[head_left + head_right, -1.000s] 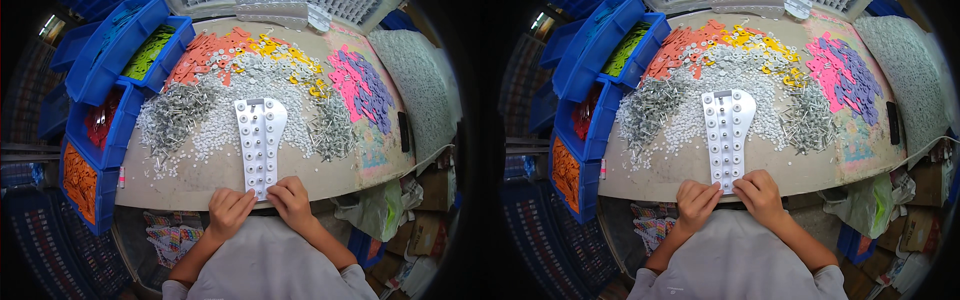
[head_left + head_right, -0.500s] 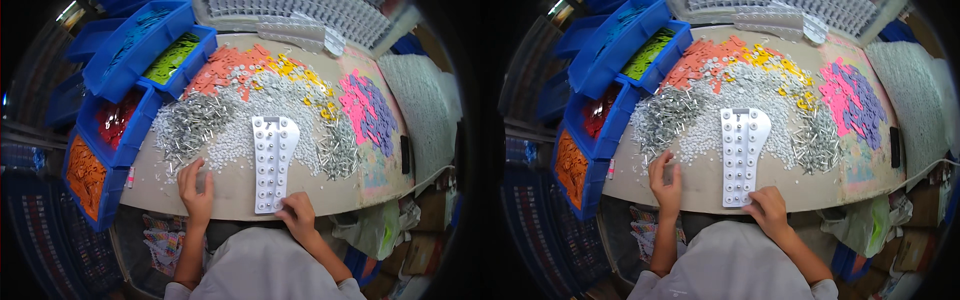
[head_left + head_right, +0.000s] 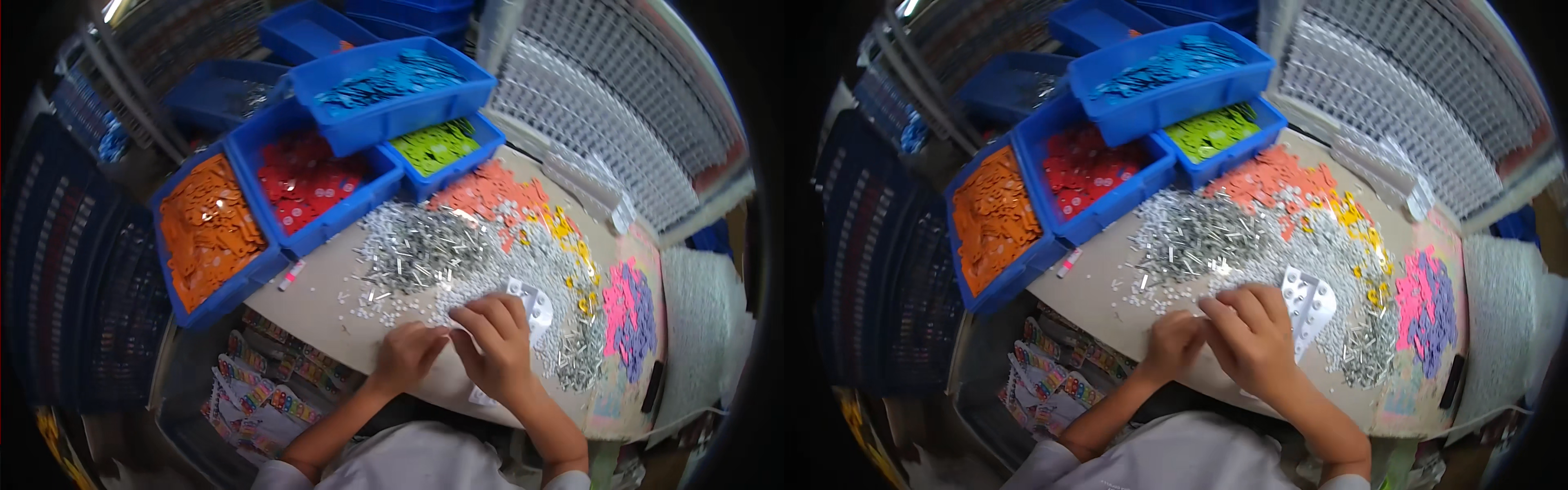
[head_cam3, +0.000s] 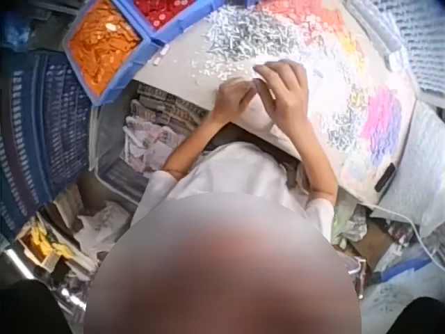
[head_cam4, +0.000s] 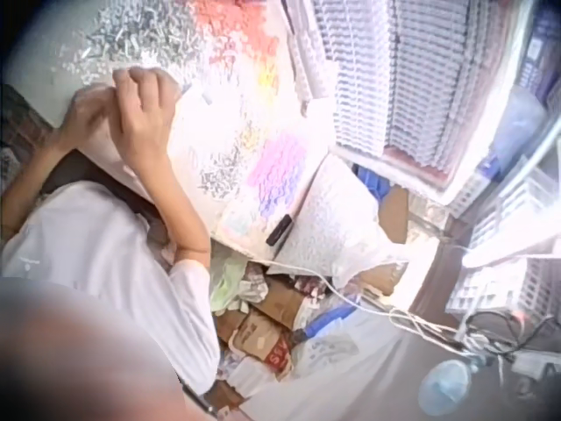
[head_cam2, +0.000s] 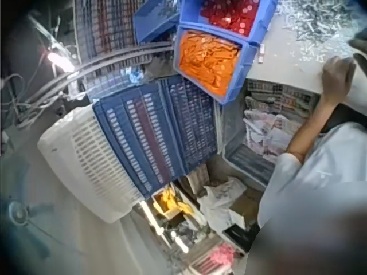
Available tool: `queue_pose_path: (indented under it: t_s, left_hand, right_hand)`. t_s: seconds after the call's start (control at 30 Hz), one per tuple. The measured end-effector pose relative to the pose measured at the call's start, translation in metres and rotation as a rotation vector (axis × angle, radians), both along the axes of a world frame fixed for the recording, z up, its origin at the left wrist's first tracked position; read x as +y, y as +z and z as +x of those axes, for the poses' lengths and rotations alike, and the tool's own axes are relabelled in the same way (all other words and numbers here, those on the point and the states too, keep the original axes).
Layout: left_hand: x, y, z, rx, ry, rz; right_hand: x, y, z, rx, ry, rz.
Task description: Assembling a toy xylophone by attaching colored metal plates and plastic components to a white plastic base.
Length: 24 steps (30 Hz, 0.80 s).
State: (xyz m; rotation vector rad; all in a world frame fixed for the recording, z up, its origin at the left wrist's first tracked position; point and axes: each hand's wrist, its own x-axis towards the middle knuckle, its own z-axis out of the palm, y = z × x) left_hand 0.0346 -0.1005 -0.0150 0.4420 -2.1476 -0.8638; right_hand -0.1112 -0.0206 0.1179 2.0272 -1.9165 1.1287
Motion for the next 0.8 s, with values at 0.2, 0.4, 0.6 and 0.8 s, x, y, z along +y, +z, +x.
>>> queue_pose_path:
  t_s: [0.2,0.4,0.6,0.8]
  left_hand:
    - [0.006,0.000,-0.002,0.043,0.030,-0.023]
    - [0.005,-0.001,-0.003,0.087,0.058,-0.083]
    - [0.011,-0.012,-0.008,0.061,0.044,-0.101]
    - [0.013,-0.007,0.004,0.061,0.015,-0.077]
  right_hand:
    - [-0.173,-0.002,0.018,0.048,0.271,0.086]
    - [-0.329,-0.062,0.020,0.050,0.118,0.579]
    - [-0.364,-0.107,0.007,0.342,-0.006,0.761]
    - [-0.363,-0.102,0.013,0.261,0.056,0.742]
